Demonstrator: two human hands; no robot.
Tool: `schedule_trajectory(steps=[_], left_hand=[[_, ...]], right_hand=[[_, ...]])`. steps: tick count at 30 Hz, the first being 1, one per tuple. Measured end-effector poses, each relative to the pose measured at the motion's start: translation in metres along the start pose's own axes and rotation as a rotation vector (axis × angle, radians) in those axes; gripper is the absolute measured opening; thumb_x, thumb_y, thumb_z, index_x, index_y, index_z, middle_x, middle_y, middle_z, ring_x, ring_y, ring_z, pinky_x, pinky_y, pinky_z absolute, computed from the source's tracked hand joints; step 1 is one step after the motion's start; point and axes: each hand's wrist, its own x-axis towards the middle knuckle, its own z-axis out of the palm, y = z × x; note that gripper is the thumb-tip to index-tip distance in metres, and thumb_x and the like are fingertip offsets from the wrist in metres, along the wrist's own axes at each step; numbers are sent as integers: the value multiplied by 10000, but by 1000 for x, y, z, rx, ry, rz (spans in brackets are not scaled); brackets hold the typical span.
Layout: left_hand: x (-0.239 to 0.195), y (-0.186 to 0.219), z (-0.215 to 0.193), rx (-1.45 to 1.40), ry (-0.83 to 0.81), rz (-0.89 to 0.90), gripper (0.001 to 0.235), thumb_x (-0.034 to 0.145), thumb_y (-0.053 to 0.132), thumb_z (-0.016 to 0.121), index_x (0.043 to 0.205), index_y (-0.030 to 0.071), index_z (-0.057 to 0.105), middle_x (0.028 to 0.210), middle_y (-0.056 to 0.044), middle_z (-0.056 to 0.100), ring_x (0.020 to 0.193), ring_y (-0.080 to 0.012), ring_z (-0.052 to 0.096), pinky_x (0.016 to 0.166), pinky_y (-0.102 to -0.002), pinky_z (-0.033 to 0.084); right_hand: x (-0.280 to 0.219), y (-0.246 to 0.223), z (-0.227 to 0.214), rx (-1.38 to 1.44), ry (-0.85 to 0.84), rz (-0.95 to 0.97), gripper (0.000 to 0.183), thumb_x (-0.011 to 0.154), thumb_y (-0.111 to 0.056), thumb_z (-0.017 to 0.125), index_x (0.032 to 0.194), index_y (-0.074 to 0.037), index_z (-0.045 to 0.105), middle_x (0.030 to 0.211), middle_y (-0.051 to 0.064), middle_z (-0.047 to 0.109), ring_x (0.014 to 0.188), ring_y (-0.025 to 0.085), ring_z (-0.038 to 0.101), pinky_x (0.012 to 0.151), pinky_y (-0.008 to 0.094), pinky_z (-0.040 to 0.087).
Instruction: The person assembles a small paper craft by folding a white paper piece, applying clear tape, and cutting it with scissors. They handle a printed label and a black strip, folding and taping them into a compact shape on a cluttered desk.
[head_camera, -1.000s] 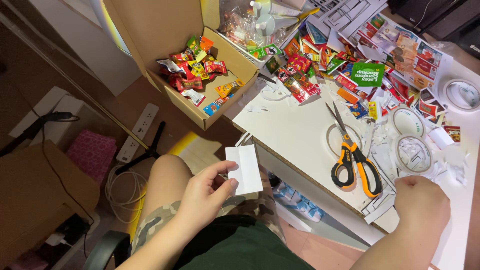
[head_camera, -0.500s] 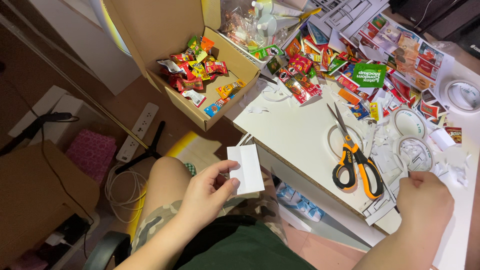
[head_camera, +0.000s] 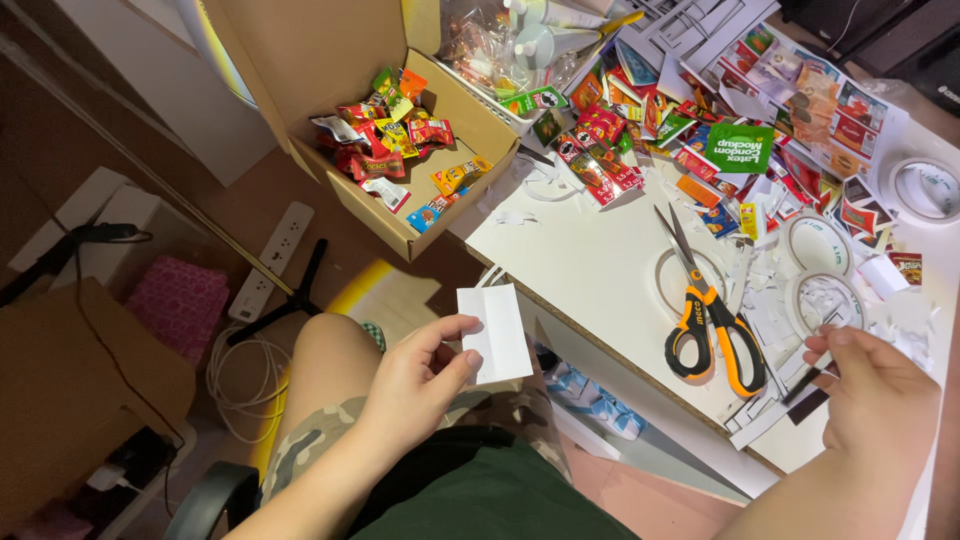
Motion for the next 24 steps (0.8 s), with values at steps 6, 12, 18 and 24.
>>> schedule_trajectory(steps=[6,12,18,24], left_hand=[[13,11,13,74,-39,99,383,889,268,662,1259,188,719,895,37,695,709,-102,607,728,-263,508],[49,12,47,69,-28,390,340,850,145,675,1188,116,688,1199,-37,679,736,-157,667,773,-297,543],[77,22,70,113,-19,273,371,857,191,710,1223,139,687,1251,-70,607,793,-194,693,880,-346,525],[79,29,66,244,22,336,364,940,327,615,1213,88,644,1269,-48,641,1108,-288,649,836,-447,527]], right_hand=[[16,24,-17,190,-1,-112,62,1220,-184,589,1224,-149,640,1299,25,674,882,76,671,642,159,546],[7,12,-13,131,16,-129,46,1185,-164,617,1153,-146,644,1240,56,705,846,40,646,536,162,398],[-39,-27,34,418,-221,-46,130,1026,-18,615,1150,-45,644,1171,127,669,821,171,671,521,269,577],[-69,-44,80,534,-380,107,150,936,42,660,1082,9,653,854,253,694,545,261,628,534,277,582]])
